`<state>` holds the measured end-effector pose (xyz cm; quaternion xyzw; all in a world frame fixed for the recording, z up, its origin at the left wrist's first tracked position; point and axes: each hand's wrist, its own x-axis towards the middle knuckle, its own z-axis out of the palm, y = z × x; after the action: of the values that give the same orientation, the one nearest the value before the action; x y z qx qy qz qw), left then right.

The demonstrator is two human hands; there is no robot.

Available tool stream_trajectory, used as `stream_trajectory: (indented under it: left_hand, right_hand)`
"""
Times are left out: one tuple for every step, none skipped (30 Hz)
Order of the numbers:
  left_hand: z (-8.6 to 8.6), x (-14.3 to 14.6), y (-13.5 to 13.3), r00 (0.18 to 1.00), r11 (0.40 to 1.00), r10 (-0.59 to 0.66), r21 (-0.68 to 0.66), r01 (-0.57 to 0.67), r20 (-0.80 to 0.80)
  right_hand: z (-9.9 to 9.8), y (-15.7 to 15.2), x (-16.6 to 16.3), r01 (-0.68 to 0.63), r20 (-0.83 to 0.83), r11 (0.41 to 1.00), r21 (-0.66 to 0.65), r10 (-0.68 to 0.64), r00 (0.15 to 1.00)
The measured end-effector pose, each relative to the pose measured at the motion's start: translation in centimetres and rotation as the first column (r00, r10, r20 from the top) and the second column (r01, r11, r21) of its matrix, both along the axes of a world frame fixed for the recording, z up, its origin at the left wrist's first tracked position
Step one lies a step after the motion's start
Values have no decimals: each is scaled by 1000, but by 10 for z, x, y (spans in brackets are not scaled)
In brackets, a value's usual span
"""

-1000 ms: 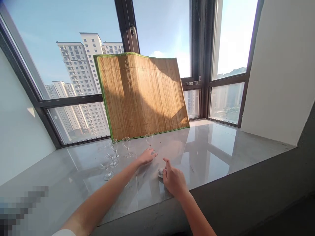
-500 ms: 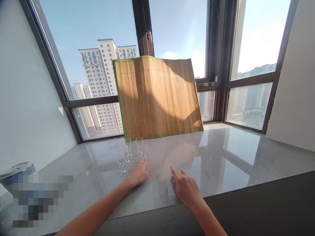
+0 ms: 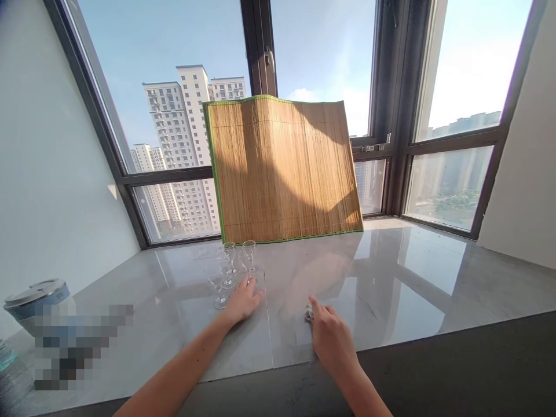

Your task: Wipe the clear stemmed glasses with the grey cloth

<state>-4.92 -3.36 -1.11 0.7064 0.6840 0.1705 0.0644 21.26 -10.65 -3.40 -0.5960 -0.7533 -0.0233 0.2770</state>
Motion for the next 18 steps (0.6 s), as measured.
stream_trajectory:
  left_hand:
    - [0, 0, -1, 1000, 1000, 7, 3, -7, 1]
    - [0, 0, -3, 1000, 1000, 20, 15, -20, -2]
    - [1, 1, -6, 999, 999, 37, 39, -37, -10]
    - [2, 3, -10, 998, 996, 54, 75, -53, -23]
    - [4, 5, -13, 997, 990, 70, 124, -65, -38]
    - [7, 8, -17, 996, 982, 74, 178, -65, -50]
    - [10, 11, -20, 997, 973, 58, 226, -44, -54]
    - [12, 15, -23, 998, 966, 16, 257, -2, -54]
    - [15, 18, -25, 998, 961, -46, 270, 58, -49]
    - [17, 21, -26, 992, 954, -121, 272, 128, -43]
    - [19, 24, -27, 979, 942, -198, 270, 201, -39]
    - [21, 25, -28, 963, 924, -265, 276, 266, -40]
    - [24, 25, -31, 949, 902, -311, 301, 311, -47]
    - [26, 24, -34, 939, 875, -339, 347, 338, -61]
    - [29, 19, -38, 932, 840, -354, 412, 354, -79]
    - [32, 13, -43, 929, 797, -358, 489, 356, -93]
    - [35, 4, -49, 929, 743, -355, 571, 350, -107]
    - [38, -6, -56, 931, 673, -350, 663, 328, -105]
  right_hand:
    - [0, 0, 0, 1, -9, 1000, 9, -1, 1000]
    - [0, 0, 0, -2, -17, 1000, 16, 2, 1000]
    - [0, 0, 0, -8, -26, 1000, 21, 9, 1000]
    - [0, 0, 1, -15, -37, 999, 28, 16, 999]
    - [0, 0, 1, -20, -47, 999, 36, 22, 999]
    - [0, 0, 1, -27, -55, 999, 44, 29, 998]
    - [1, 1, 2, -38, -60, 998, 53, 41, 997]
    - [1, 1, 2, -56, -66, 996, 64, 61, 996]
    - [2, 2, 2, -81, -75, 994, 76, 87, 993]
    - [3, 4, 1, -112, -87, 990, 90, 119, 989]
    - [6, 5, -1, -146, -102, 984, 105, 157, 982]
    - [10, 6, -3, -180, -117, 976, 125, 194, 974]
    - [15, 8, -6, -210, -132, 967, 145, 230, 964]
    - [22, 8, -10, -237, -145, 957, 167, 261, 954]
    - [30, 7, -14, -255, -160, 948, 191, 286, 945]
    - [40, 5, -18, -267, -180, 939, 214, 307, 935]
    - [51, 1, -23, -270, -206, 931, 245, 322, 924]
    - [61, -5, -27, -280, -237, 920, 273, 347, 907]
